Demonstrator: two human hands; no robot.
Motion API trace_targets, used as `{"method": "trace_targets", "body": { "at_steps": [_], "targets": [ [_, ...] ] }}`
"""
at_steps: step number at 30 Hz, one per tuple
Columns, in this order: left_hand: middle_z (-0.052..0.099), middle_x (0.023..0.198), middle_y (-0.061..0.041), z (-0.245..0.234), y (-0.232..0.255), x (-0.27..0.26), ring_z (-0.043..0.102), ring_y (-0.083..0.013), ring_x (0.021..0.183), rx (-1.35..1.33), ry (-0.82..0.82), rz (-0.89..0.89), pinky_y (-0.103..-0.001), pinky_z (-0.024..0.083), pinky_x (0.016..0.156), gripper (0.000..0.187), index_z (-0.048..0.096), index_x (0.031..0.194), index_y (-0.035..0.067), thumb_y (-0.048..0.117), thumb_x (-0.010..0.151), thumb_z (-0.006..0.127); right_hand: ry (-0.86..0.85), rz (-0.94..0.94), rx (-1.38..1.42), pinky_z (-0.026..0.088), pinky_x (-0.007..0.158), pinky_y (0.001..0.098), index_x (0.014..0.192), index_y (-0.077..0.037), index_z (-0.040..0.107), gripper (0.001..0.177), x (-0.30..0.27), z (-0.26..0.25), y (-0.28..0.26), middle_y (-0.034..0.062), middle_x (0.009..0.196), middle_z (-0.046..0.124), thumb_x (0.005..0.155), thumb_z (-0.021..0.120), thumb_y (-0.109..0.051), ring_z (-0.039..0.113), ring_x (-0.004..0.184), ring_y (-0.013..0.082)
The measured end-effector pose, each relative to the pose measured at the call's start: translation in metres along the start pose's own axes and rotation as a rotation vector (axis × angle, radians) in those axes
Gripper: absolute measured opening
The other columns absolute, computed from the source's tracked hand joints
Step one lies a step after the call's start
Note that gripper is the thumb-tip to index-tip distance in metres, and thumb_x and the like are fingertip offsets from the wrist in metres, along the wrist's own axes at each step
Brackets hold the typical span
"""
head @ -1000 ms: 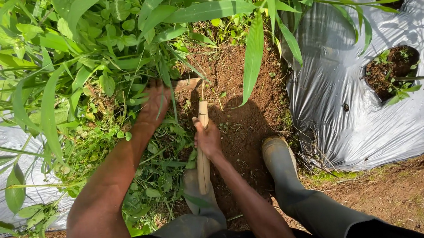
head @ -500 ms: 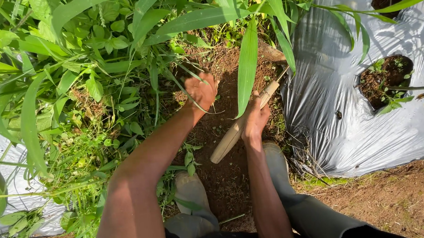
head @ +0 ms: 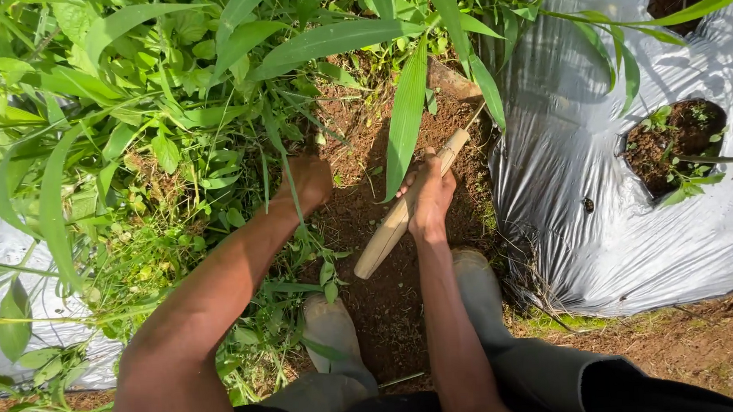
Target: The person sits cross-legged on the ground and uses a small hand hoe to loosen soil and remove weeds from around plants. They repeatedly dig into the soil, pull out weeds by hand, and clear the area around the base of the plants.
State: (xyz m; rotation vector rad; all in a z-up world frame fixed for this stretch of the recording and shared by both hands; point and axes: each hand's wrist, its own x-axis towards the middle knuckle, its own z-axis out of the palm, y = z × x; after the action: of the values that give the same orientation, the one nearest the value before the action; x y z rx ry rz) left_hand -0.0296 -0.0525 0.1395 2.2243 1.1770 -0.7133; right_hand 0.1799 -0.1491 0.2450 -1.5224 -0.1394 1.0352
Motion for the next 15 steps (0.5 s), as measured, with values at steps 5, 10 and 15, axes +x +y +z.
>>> {"method": "trace_targets", "body": {
  "at_steps": [5,10,15],
  "targets": [
    [0.075,0.087,-0.006,0.021,-0.084,-0.090,0.068,-0.0224,0.078,0.481,-0.333,-0.380,-0.038,0.055,0.074,0.032,0.076,0.091,0.016,0.028,0.102,0.049,0.011,-0.016,-0.012,0.058,0.048,0.0266,0.102,-0.011,0.052,0.028,0.008,0.006,0.021,0.0020,0.066,0.060,0.103,0.057,-0.038,0.059,0.050,0.0107],
    [0.076,0.082,-0.016,0.092,-0.127,-0.101,0.077,-0.0278,0.082,0.053,0.047,-0.627,-0.042,0.063,0.066,0.032,0.077,0.089,0.004,0.021,0.098,0.052,0.178,0.034,0.087,0.056,0.043,0.0284,0.113,-0.010,0.050,0.038,0.012,-0.008,0.038,0.0004,0.065,0.061,0.100,0.060,-0.043,0.058,0.047,0.0127],
    [0.045,0.044,-0.002,-0.014,-0.034,-0.080,0.047,-0.0164,0.037,0.575,0.141,-0.389,-0.033,0.037,0.028,0.021,0.062,0.060,0.009,0.017,0.079,0.065,0.200,0.043,-0.072,0.051,0.048,0.0239,0.134,-0.008,0.047,0.054,0.040,-0.023,0.048,-0.0029,0.068,0.056,0.105,0.048,-0.053,0.053,0.051,0.0076]
  ]
}}
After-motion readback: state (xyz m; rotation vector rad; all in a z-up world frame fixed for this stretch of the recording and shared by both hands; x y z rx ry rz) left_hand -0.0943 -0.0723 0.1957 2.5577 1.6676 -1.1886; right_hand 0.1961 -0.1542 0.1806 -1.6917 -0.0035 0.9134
